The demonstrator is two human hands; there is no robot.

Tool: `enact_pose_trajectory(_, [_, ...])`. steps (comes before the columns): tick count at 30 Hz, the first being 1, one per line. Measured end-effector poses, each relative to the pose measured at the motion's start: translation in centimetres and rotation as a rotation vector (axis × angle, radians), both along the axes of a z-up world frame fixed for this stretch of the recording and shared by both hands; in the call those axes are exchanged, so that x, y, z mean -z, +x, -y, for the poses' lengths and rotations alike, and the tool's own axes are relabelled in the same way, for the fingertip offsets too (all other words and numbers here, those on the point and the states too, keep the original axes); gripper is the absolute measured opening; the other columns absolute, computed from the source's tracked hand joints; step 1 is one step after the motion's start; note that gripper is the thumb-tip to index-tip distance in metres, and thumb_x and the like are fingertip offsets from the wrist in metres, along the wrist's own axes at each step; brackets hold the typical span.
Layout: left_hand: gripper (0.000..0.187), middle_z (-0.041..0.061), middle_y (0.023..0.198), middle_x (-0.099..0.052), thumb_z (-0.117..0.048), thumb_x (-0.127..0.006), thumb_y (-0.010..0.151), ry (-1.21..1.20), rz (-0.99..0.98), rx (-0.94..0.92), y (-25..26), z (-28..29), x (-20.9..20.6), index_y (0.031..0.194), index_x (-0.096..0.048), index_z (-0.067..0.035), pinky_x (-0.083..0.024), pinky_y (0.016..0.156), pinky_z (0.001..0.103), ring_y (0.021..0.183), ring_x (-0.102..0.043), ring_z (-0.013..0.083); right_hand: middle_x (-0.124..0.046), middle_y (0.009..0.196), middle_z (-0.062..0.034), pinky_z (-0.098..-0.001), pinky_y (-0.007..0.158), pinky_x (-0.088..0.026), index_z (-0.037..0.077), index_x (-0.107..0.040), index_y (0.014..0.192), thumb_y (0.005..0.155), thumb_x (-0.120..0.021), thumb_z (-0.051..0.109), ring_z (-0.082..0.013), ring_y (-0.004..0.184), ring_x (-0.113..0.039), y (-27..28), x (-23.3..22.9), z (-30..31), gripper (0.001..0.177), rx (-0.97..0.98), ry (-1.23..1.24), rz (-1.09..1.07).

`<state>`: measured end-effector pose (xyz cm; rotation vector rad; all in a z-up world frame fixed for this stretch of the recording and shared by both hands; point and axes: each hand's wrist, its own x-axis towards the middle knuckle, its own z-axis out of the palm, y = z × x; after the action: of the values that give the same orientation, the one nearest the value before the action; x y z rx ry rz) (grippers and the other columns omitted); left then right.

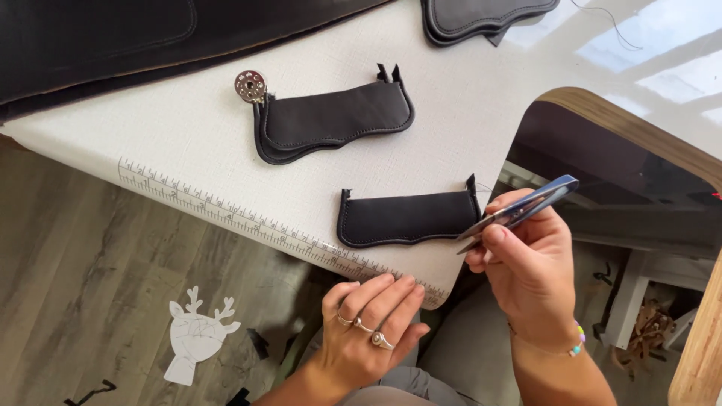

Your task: Trimming excess threads from a sewn leather component using thread snips

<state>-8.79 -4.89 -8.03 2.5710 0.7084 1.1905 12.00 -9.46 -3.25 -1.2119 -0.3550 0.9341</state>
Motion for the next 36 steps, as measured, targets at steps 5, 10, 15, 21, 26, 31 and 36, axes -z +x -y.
enact_pose_trajectory(5, [0.031,-0.005,0.126,-0.070,-0.039,-0.052,0.108,0.017,-0.019,-0.003,0.1,0.2,-0.2,0.123,-0.071,-0.019,-0.041,0.099,0.035,0.116,-0.063,0.0123,-0.066,0.079,-0.0096,-0.0236,0.051,-0.058,0.001,-0.061,0.106,0.087,-0.078,0.004,-0.0172,0.058,-0.067,0.0,0.5,0.3,0.026,-0.031,0.036,-0.027])
enact_pose_trajectory(10, [0.042,0.000,0.133,-0.067,-0.047,-0.052,0.109,0.071,-0.114,-0.046,0.6,0.3,-0.1,0.130,-0.069,-0.015,-0.040,0.103,0.040,0.124,-0.060,0.0150,-0.073,0.094,-0.0169,-0.0230,0.068,-0.064,0.001,-0.052,0.126,0.089,-0.075,0.003,-0.0194,0.077,-0.074,0.9,-2.1,-1.8,0.044,-0.251,0.099,0.204])
enact_pose_trajectory(15, [0.056,0.001,0.140,-0.061,-0.060,-0.040,0.109,0.083,-0.184,-0.083,1.3,0.6,0.7,0.136,-0.065,-0.017,-0.039,0.107,0.047,0.130,-0.057,0.0166,-0.066,0.101,-0.0204,-0.0293,0.076,-0.068,0.009,-0.020,0.152,0.085,-0.072,-0.015,-0.0252,0.083,-0.074,1.6,-4.2,-5.7,0.088,-0.438,-0.023,0.511])
enact_pose_trajectory(21, [0.062,-0.003,0.138,-0.060,-0.070,-0.037,0.106,0.094,-0.227,-0.130,1.7,0.0,1.3,0.135,-0.062,-0.022,-0.038,0.105,0.044,0.130,-0.055,0.0148,-0.067,0.094,-0.0179,-0.0269,0.062,-0.064,0.015,-0.025,0.148,0.081,-0.077,-0.010,-0.0220,0.073,-0.075,2.0,-2.7,-7.0,0.088,-0.577,-0.085,0.494])
enact_pose_trajectory(26, [0.064,-0.005,0.140,-0.058,-0.074,-0.031,0.106,0.141,-0.285,-0.148,1.8,0.2,2.1,0.140,-0.058,-0.027,-0.035,0.107,0.046,0.131,-0.055,0.0127,-0.070,0.093,-0.0188,-0.0282,0.069,-0.069,0.013,-0.030,0.140,0.080,-0.079,-0.008,-0.0224,0.080,-0.079,2.0,-2.6,-6.9,0.080,-0.608,-0.090,0.581])
enact_pose_trajectory(31, [0.062,-0.007,0.139,-0.059,-0.073,-0.030,0.106,0.138,-0.278,-0.166,2.0,0.3,2.2,0.139,-0.059,-0.028,-0.033,0.109,0.045,0.129,-0.057,0.0126,-0.071,0.090,-0.0196,-0.0312,0.072,-0.071,0.013,-0.031,0.139,0.079,-0.079,-0.007,-0.0236,0.079,-0.079,1.9,-2.2,-6.9,0.080,-0.599,-0.095,0.566])
enact_pose_trajectory(36, [0.062,-0.007,0.137,-0.059,-0.074,-0.030,0.106,0.137,-0.279,-0.174,2.1,0.3,2.1,0.138,-0.059,-0.029,-0.033,0.108,0.046,0.129,-0.057,0.0129,-0.071,0.090,-0.0198,-0.0326,0.074,-0.072,0.012,-0.031,0.137,0.079,-0.079,-0.006,-0.0231,0.081,-0.078,2.1,-2.0,-6.8,0.077,-0.605,-0.072,0.581])
